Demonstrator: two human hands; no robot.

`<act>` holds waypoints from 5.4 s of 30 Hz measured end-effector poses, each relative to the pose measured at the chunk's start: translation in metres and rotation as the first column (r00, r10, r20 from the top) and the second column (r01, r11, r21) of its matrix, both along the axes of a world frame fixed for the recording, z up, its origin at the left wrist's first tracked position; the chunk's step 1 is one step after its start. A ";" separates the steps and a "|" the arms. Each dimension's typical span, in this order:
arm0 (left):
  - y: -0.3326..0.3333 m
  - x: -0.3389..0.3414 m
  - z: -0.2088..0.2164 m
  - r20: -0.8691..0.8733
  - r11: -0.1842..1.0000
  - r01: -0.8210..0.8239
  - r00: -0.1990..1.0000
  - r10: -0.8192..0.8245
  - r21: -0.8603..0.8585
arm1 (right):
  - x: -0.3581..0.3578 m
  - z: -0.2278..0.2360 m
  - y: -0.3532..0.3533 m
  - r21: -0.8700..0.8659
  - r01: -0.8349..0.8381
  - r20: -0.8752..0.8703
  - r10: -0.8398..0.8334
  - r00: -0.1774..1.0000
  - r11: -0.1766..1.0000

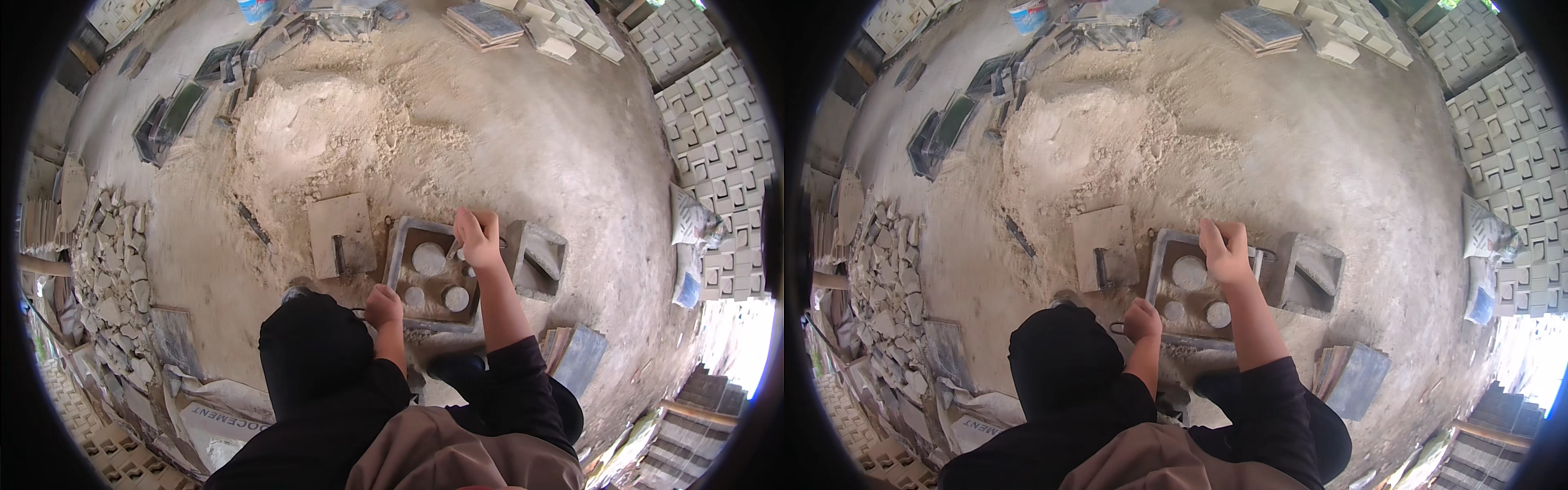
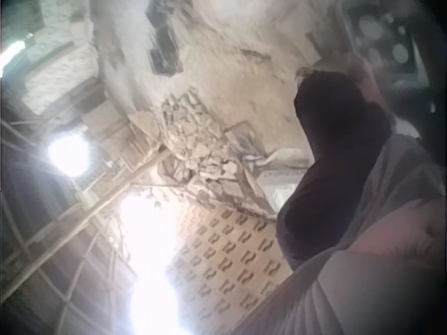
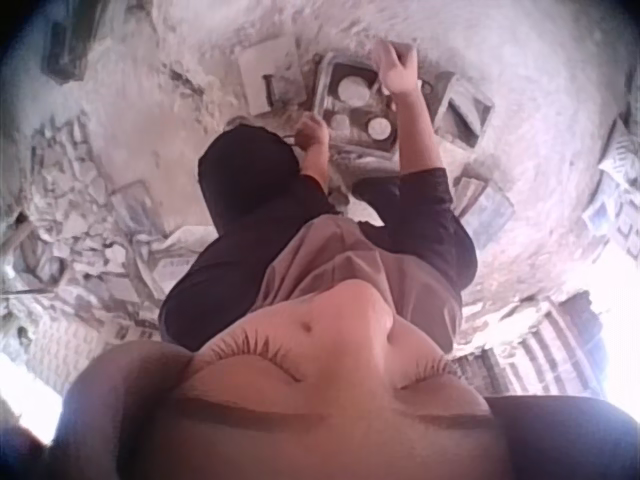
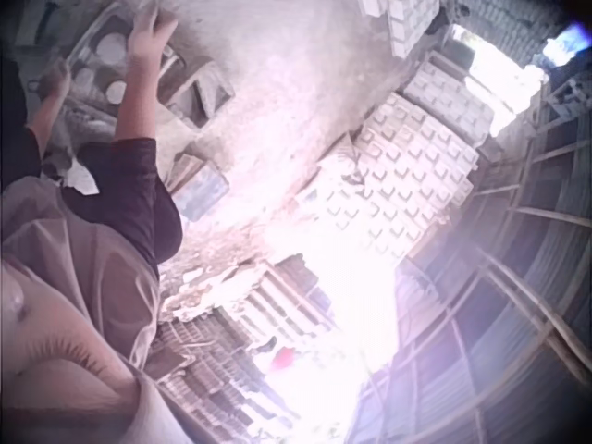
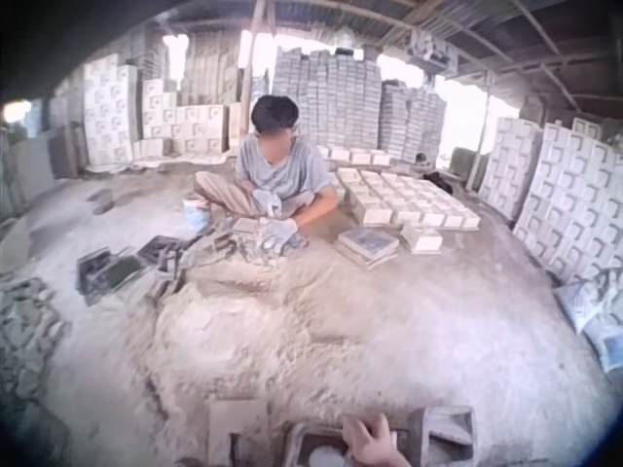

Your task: The person cleans out circular openings in a metal mold using a metal tool, scoops loose concrete mixture into the mold by hand, and levels the top surface with a trowel.

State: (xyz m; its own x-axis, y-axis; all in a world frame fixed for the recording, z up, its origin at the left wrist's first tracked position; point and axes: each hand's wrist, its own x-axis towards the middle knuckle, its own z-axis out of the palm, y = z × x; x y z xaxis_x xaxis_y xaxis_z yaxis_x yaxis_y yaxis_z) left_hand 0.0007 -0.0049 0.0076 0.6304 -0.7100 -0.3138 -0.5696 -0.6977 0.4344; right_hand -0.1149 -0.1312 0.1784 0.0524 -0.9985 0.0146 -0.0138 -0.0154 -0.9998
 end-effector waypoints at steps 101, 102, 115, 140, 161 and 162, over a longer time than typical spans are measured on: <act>0.002 0.000 -0.006 0.031 1.000 -0.012 0.999 0.012 0.000 | -0.042 0.011 0.064 -0.382 0.243 0.459 -0.045 0.887 0.892; 0.006 -0.001 -0.006 0.043 1.000 -0.015 0.999 0.014 0.010 | -0.044 -0.002 0.056 -0.356 0.262 0.472 -0.070 0.879 0.897; 0.002 -0.006 -0.001 0.083 1.000 -0.016 0.996 0.014 0.013 | -0.078 -0.020 0.031 -0.139 0.277 0.569 -0.153 0.808 0.951; 0.002 -0.004 -0.008 0.108 1.000 -0.023 0.994 0.024 -0.013 | -0.046 -0.003 0.001 -0.045 0.278 0.469 -0.225 0.854 0.960; 0.010 0.004 -0.017 0.067 0.999 -0.017 0.998 0.020 -0.046 | 0.010 0.017 -0.036 0.024 -0.439 0.284 0.415 0.864 0.898; 0.003 0.005 -0.019 0.062 0.999 -0.016 0.998 0.019 -0.048 | 0.013 0.009 -0.041 0.026 -0.466 0.299 0.438 0.848 0.885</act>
State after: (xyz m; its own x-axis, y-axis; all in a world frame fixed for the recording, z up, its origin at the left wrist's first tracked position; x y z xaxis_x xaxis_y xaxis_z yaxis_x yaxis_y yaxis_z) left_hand 0.0059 -0.0017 -0.0114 0.6605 -0.7116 -0.2395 -0.5846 -0.6875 0.4308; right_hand -0.1022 -0.1725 0.1878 0.5058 -0.8626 0.0041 0.2491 0.1415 -0.9581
